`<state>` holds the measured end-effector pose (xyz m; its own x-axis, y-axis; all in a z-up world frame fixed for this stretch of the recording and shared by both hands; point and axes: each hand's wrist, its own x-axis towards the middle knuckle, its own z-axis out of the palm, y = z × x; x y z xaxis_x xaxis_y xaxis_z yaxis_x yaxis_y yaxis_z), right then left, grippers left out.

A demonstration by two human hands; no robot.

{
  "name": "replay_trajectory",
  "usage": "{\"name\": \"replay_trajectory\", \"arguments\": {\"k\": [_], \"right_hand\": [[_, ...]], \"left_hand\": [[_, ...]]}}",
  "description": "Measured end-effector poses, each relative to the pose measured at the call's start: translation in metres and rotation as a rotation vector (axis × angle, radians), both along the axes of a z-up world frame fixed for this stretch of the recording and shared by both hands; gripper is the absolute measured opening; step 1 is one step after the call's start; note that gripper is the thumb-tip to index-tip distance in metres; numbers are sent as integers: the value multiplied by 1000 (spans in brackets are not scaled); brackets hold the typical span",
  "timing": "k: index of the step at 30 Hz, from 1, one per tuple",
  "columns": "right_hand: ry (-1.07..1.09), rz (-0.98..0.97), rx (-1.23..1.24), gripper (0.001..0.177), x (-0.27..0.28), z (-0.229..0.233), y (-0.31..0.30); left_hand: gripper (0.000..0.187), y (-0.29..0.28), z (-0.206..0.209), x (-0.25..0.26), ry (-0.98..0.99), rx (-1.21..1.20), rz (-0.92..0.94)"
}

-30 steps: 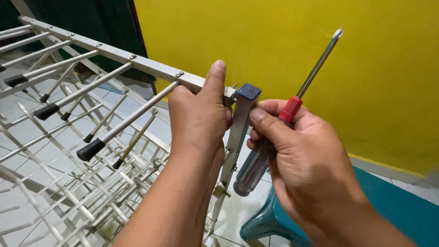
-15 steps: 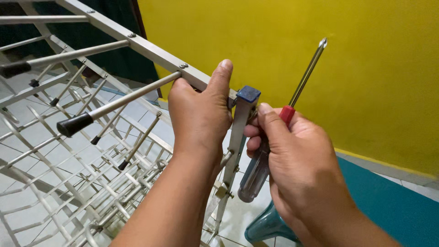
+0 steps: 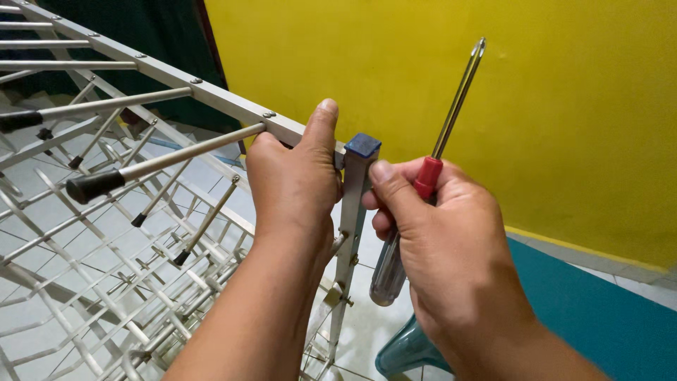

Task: The person uses a screwdriver to attach metal rods to a white metal dish rack frame, inserting and tightening screws at multiple connection points. The person repeatedly picks up screws from a nearby stool and secures them into the rack.

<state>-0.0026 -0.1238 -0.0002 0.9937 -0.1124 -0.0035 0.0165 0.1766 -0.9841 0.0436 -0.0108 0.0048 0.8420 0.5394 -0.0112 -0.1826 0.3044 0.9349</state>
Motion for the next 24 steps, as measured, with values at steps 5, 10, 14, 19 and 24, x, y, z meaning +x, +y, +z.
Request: {"name": "replay_trajectory", "arguments": {"k": [5, 10, 14, 19, 24], "right_hand": [[-23, 5, 74, 12, 2, 0, 2], [-138, 68, -5, 12, -4, -2, -5], [-47, 12, -107, 13, -4, 1, -6], [-34, 23, 1, 15, 0, 3, 1], [23, 25, 50, 15, 4, 4, 3]], "left_hand": [[34, -1, -2, 2, -13, 25, 64], [35, -3, -7, 4, -72, 77, 94], [37, -4, -8, 4, -27, 1, 95], [35, -3, -8, 5, -18, -87, 90], [35, 2, -11, 4, -25, -126, 6]]}}
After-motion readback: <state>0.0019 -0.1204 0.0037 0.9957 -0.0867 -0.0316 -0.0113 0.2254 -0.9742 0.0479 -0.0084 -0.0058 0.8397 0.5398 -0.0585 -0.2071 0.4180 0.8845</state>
